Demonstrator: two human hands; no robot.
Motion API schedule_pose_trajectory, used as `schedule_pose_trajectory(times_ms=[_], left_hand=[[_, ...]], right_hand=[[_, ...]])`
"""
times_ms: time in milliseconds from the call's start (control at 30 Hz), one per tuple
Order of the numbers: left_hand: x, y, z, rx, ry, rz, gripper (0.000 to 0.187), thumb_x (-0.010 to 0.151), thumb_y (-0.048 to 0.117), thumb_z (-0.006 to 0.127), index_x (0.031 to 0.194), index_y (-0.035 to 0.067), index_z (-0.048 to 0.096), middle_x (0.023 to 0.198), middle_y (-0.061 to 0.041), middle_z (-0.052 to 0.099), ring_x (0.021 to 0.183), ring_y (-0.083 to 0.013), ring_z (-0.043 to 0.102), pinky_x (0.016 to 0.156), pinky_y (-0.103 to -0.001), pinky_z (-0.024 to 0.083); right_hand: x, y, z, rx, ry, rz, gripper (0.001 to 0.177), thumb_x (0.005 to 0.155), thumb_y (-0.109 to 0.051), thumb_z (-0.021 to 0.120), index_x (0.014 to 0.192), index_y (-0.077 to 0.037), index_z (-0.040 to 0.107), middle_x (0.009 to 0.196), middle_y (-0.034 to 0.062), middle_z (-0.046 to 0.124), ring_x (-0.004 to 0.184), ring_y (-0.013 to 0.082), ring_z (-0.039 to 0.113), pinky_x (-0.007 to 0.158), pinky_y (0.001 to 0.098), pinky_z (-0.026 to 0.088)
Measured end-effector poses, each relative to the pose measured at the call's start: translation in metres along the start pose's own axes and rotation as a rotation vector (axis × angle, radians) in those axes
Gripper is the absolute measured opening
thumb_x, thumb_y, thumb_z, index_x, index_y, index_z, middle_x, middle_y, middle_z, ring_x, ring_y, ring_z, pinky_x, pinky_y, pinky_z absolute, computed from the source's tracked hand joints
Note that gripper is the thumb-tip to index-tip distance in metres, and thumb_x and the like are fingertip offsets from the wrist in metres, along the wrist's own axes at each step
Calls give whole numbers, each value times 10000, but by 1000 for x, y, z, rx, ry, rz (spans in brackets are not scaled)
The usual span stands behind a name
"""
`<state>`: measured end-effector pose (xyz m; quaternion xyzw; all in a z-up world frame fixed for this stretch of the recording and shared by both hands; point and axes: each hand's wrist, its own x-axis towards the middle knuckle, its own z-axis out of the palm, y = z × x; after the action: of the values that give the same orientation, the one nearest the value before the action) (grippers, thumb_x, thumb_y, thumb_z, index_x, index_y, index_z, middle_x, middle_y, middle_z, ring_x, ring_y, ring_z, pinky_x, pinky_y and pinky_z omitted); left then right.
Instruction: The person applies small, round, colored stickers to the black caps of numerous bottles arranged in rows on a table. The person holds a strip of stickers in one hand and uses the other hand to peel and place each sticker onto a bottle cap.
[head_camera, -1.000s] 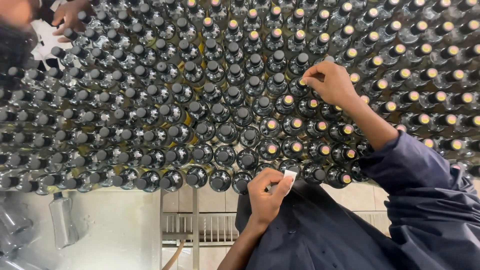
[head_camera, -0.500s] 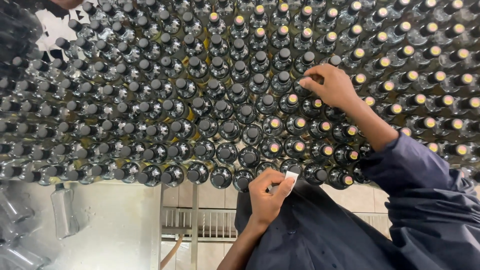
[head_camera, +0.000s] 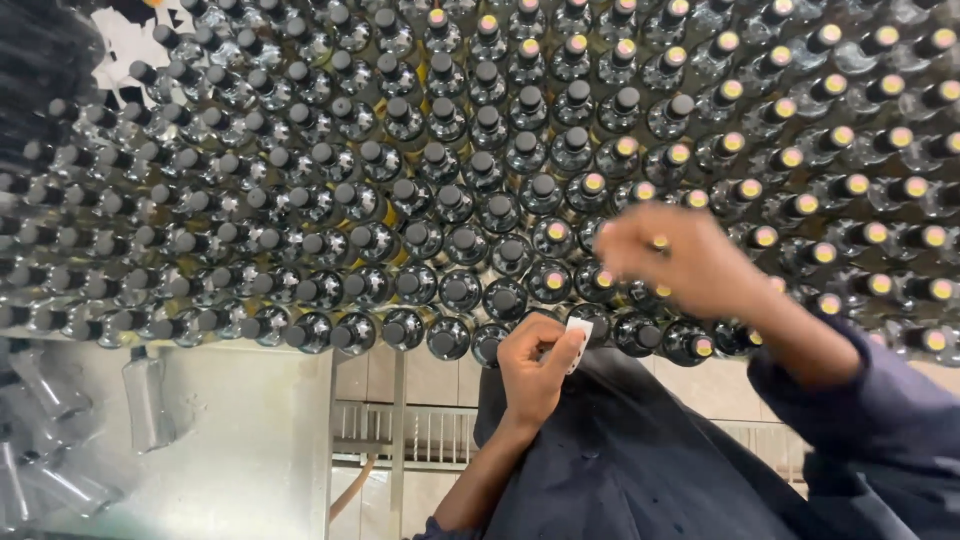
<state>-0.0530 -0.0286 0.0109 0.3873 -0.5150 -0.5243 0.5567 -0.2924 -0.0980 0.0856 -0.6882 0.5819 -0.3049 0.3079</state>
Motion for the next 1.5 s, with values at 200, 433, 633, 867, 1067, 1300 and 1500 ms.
schedule_pose_trajectory(times_ms=[200, 433, 633, 867, 1067, 1300, 1500], left_hand=[[-6, -5, -2, -15, -95, -28, 356, 982, 231, 889, 730, 59, 705, 664, -39, 611, 635, -111, 546, 600, -271, 487], [-7, 16, 2, 51, -178, -3, 372, 975, 215, 876, 1258, -8, 783, 1007, -117, 736, 910, -230, 763, 797, -377, 651], [-10, 11, -2, 0, -134, -32, 137, 962, 147, 881, 1002, 21, 844, 916, -109, 750, 879, -201, 747, 818, -351, 596], [-13, 5, -1, 7, -104, -43, 143, 936, 140, 909, 929, 17, 838, 866, -103, 742, 861, -211, 752, 803, -337, 581], [-12, 9, -1, 138, -115, 103, 129, 984, 149, 855, 899, 52, 843, 832, -76, 744, 755, -265, 754, 735, -350, 587], [-13, 15, 3, 191, -123, 186, 246, 990, 211, 859, 797, 78, 783, 775, -59, 722, 655, -262, 702, 687, -341, 581], [-12, 18, 3, 171, -128, 161, 319, 999, 201, 848, 732, 71, 733, 720, -75, 713, 594, -244, 669, 625, -342, 553]], right_hand=[[-71, -42, 32, 279, -70, 47, 225, 875, -207, 890, 1098, -186, 900, 986, 29, 878, 831, 230, 815, 836, 400, 655], [-93, -34, 48, 456, 93, 350, 255, 905, -168, 870, 1152, -114, 904, 835, 142, 872, 689, 195, 751, 657, 400, 631], [-103, -21, 62, 516, 149, 325, 252, 954, -107, 797, 1193, -69, 864, 866, 171, 884, 784, 246, 835, 753, 411, 682], [-103, -36, 62, 414, 167, 194, 267, 898, -225, 879, 1149, -132, 884, 886, 84, 872, 821, 205, 816, 824, 384, 652], [-100, -36, 57, 416, 108, 104, 133, 958, -178, 822, 1075, -173, 886, 906, 55, 851, 775, 217, 785, 765, 420, 646], [-99, -27, 56, 397, 106, 54, 93, 937, -141, 835, 1014, -156, 885, 937, 44, 849, 780, 209, 791, 757, 395, 639], [-66, 2, 18, 299, 213, 13, 54, 980, -90, 781, 1018, -69, 813, 992, 123, 788, 881, 270, 737, 847, 453, 593]])
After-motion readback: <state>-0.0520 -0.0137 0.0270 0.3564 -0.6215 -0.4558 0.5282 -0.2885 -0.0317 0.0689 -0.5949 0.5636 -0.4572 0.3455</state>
